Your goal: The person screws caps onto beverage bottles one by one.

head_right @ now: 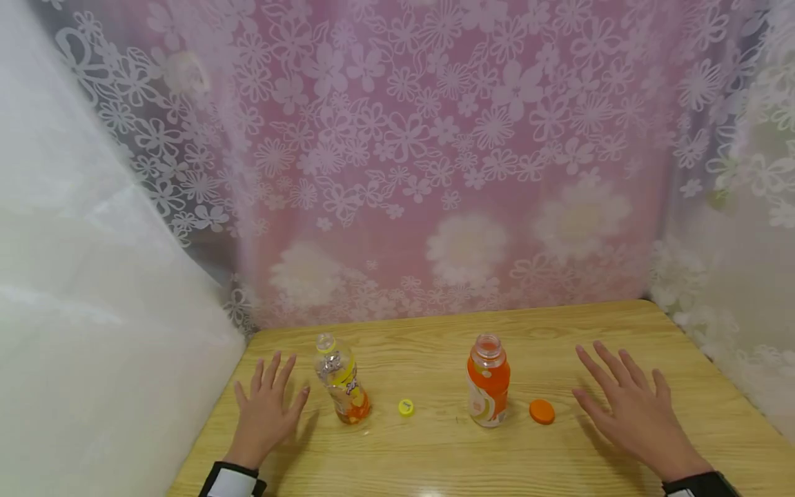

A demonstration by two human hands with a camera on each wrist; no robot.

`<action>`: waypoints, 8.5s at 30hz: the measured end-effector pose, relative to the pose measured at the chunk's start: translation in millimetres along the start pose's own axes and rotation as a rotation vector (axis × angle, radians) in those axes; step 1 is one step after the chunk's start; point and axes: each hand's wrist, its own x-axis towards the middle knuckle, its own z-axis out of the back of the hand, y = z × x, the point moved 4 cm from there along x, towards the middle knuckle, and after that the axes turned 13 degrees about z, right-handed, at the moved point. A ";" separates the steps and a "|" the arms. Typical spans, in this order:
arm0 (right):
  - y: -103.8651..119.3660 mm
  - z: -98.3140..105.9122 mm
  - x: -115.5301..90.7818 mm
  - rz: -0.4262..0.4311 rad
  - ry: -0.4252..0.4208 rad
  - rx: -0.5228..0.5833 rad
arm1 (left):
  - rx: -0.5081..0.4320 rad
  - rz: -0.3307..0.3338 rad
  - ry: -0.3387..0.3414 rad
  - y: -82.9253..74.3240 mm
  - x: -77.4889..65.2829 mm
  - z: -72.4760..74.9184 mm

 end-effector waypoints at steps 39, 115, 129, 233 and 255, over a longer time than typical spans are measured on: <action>1.5 11.7 -16.0 -0.015 -0.034 0.018 | -0.858 -0.077 0.642 -316.1 -38.6 -43.3; 212.0 122.2 96.0 0.476 -0.086 0.378 | -0.906 -0.255 0.712 -195.7 -114.2 82.1; 279.0 136.9 98.3 0.727 -0.055 0.507 | -0.935 -0.310 0.729 -205.9 -121.1 79.3; 271.7 115.8 101.9 0.701 -0.022 0.544 | -0.931 -0.327 0.710 -209.1 -109.1 74.8; 274.1 107.0 97.9 0.408 -0.112 0.323 | -0.790 -0.257 0.369 -213.7 -110.3 73.4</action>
